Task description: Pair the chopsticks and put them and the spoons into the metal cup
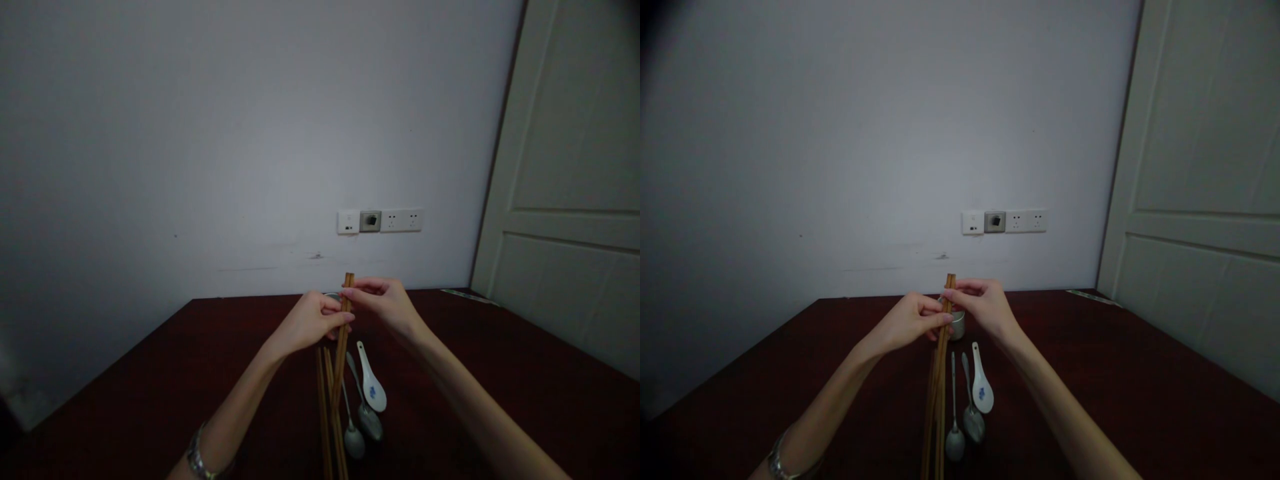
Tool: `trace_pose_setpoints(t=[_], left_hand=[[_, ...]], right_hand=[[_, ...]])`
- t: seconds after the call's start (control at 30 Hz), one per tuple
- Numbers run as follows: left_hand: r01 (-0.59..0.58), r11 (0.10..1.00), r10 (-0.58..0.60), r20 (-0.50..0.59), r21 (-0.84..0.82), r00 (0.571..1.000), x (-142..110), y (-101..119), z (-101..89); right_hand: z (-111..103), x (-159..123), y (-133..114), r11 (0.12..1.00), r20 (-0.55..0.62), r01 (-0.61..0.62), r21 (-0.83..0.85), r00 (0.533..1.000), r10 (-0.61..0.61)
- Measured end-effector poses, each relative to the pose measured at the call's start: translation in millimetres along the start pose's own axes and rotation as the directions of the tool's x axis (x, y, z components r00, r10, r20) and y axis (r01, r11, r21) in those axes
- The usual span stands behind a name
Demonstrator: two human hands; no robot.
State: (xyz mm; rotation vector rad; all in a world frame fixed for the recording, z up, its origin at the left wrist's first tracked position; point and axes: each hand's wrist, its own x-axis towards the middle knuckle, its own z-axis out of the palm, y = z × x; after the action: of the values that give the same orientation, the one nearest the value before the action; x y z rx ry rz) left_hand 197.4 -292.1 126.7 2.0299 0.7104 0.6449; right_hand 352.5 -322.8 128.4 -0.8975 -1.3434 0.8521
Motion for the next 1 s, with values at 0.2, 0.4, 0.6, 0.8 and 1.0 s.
trace_pose_setpoints(t=[0.2, 0.4, 0.6, 0.8, 1.0], left_hand=[[-0.051, 0.998, 0.051, 0.006, 0.034, 0.999, -3.2, -2.0, -17.7], [0.031, 0.999, -0.03, -0.028, 0.008, 0.999, -5.8, -2.7, -42.3], [0.139, 0.99, -0.137, -0.172, -0.003, 0.976, 0.8, -17.2, -57.6], [0.133, 0.991, -0.131, -0.136, 0.006, 0.982, 5.0, -26.7, -56.4], [0.151, 0.988, -0.15, -0.094, 0.004, 0.984, 8.8, -32.9, -54.7]], right_hand=[[9.4, 17.5, 3.9, 0.999, 0.02, -0.011, 0.051, 1.0, 0.01], [2.1, 65.1, -8.9, 0.997, 0.029, 0.071, 0.034, 0.997, -0.072], [-23.6, 146.5, -24.1, 0.99, 0.039, 0.14, 0.026, 0.989, -0.141], [-31.0, 192.8, 8.7, 0.998, 0.01, 0.051, -0.045, 0.999, -0.05], [-27.4, 197.0, 59.5, 0.995, -0.009, -0.049, -0.089, 0.999, 0.048]])
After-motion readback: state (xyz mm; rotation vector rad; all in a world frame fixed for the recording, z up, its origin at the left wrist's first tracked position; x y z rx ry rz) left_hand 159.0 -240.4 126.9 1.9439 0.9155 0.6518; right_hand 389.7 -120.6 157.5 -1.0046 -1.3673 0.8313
